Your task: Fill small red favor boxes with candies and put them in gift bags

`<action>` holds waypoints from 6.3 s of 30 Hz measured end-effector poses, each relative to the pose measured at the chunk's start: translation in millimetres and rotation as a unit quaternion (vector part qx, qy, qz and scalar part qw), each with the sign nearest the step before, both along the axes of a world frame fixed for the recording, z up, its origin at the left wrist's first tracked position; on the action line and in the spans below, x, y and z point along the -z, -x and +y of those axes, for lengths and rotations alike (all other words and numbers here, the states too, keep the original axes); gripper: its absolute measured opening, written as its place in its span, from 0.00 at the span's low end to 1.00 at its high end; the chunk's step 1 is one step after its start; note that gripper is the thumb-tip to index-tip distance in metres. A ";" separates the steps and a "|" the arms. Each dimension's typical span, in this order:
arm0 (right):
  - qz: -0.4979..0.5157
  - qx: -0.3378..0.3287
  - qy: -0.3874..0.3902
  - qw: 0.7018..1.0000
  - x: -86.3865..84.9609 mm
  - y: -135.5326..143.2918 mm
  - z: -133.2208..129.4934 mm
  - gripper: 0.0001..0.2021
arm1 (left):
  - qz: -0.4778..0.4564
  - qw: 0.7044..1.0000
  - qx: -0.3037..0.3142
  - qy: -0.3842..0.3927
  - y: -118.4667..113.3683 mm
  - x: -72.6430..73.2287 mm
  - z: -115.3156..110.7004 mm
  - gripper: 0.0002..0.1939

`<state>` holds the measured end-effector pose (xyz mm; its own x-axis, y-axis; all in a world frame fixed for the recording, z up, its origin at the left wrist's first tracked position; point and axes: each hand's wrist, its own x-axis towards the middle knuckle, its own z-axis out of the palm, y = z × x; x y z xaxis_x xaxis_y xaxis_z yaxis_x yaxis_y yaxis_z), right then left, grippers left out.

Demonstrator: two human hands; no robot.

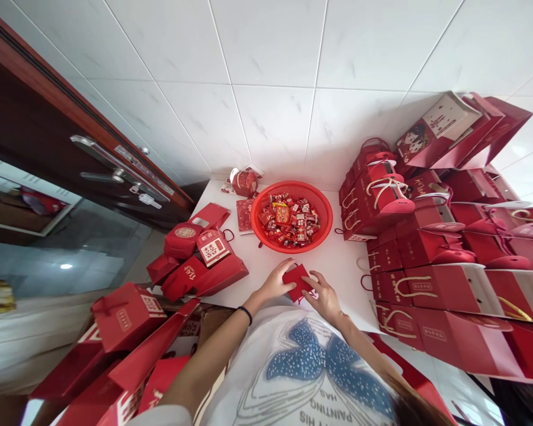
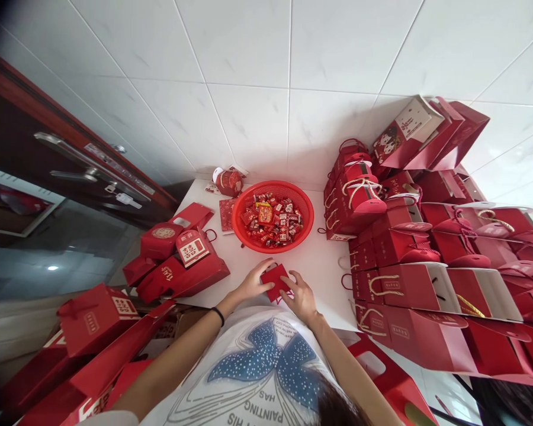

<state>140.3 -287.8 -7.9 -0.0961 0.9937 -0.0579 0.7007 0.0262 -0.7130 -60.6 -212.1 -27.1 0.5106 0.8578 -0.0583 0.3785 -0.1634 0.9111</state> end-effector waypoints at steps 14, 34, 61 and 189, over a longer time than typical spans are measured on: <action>0.248 0.222 0.203 0.921 27.8 -9.0 12.7 0.34 | 0.075 0.993 -0.093 0.018 -13.3 10.0 5.1 0.27; 0.413 0.177 0.148 0.881 -70.9 -20.6 29.7 0.23 | 0.246 0.954 -0.140 0.095 -31.0 -79.7 11.2 0.18; 0.276 0.383 -0.104 0.876 -54.4 -107.2 62.7 0.19 | -0.100 0.972 -0.065 0.203 -54.0 -134.5 5.3 0.12; 0.325 0.149 0.039 0.933 -89.0 -27.3 51.5 0.21 | -0.039 0.929 -0.341 0.140 23.6 -130.5 48.7 0.17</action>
<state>167.5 -236.3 81.1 0.1443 0.9769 -0.1574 0.0879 -0.1711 -0.9813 -84.2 -163.4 103.4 -0.1344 0.9397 -0.3145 0.2384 0.3387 0.9102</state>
